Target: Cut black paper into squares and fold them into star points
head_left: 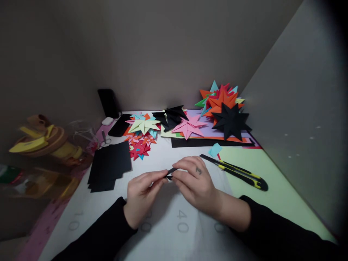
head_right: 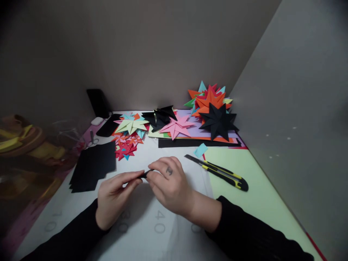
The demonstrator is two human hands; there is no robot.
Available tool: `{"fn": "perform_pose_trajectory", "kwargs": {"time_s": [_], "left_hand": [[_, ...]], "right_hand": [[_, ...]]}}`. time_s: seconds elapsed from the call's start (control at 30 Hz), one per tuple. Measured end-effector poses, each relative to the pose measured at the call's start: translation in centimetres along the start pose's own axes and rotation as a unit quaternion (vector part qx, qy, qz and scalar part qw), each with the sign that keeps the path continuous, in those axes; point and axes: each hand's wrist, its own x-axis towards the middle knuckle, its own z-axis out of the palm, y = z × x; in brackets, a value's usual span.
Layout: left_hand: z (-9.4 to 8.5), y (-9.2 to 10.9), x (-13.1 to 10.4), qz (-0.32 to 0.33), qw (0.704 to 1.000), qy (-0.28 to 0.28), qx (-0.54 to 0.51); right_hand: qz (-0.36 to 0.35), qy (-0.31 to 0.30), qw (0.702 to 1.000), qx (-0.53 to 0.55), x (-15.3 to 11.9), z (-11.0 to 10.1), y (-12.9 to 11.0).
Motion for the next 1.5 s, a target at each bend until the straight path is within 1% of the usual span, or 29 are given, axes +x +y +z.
{"fn": "perform_pose_trajectory", "kwargs": {"time_s": [0.13, 0.2, 0.33, 0.4, 0.5, 0.63, 0.73, 0.87, 1.0, 1.1, 1.23, 1.33, 1.43, 1.5], "left_hand": [[0.2, 0.1, 0.0, 0.001, 1.0, -0.005, 0.003], [0.3, 0.0, -0.1, 0.001, 1.0, -0.004, 0.005], [0.5, -0.2, -0.3, 0.035, 0.999, -0.013, 0.003], [0.6, -0.3, -0.4, 0.039, 0.999, -0.022, -0.005], [0.5, -0.2, -0.3, 0.012, 1.0, -0.022, -0.018], [0.3, -0.2, 0.2, -0.029, 1.0, 0.002, -0.006], [0.2, -0.3, 0.4, -0.044, 0.999, 0.014, -0.001], [0.2, -0.3, 0.3, -0.058, 0.998, 0.016, -0.004], [0.2, -0.5, 0.3, -0.069, 0.998, 0.015, -0.001], [0.3, -0.5, 0.5, -0.094, 0.995, 0.007, -0.008], [0.5, -0.4, 0.7, -0.13, 0.991, -0.023, -0.033], [0.5, -0.4, 0.8, -0.127, 0.99, -0.052, -0.042], [0.2, -0.4, 0.8, -0.117, 0.991, -0.046, -0.039], [0.1, -0.5, 0.8, -0.128, 0.99, -0.034, -0.041]], "right_hand": [[-0.022, -0.018, 0.999, -0.02, -0.1, 0.1, -0.1], [-0.019, -0.018, 0.999, -0.02, -0.1, 0.3, -0.2], [-0.009, -0.009, 1.0, -0.014, -0.1, 0.6, -0.6], [-0.005, -0.014, 1.0, -0.004, -0.1, 0.7, -0.7], [0.015, -0.006, 1.0, 0.016, 0.0, 0.7, -0.5], [0.059, 0.02, 0.997, 0.035, 0.1, 0.4, -0.1], [0.082, 0.025, 0.995, 0.048, 0.3, 0.4, -0.1], [0.122, 0.038, 0.987, 0.093, 0.6, 0.6, -0.2], [0.161, 0.021, 0.978, 0.129, 0.8, 0.5, -0.2], [0.176, 0.008, 0.975, 0.137, 0.7, 0.4, -0.2], [0.139, -0.003, 0.985, 0.105, 0.4, 0.5, -0.1], [0.103, -0.019, 0.992, 0.068, 0.2, 0.4, -0.1], [0.08, -0.043, 0.996, 0.027, 0.4, 0.1, -0.1], [0.073, -0.064, 0.995, 0.005, 0.6, -0.2, 0.0]]}}
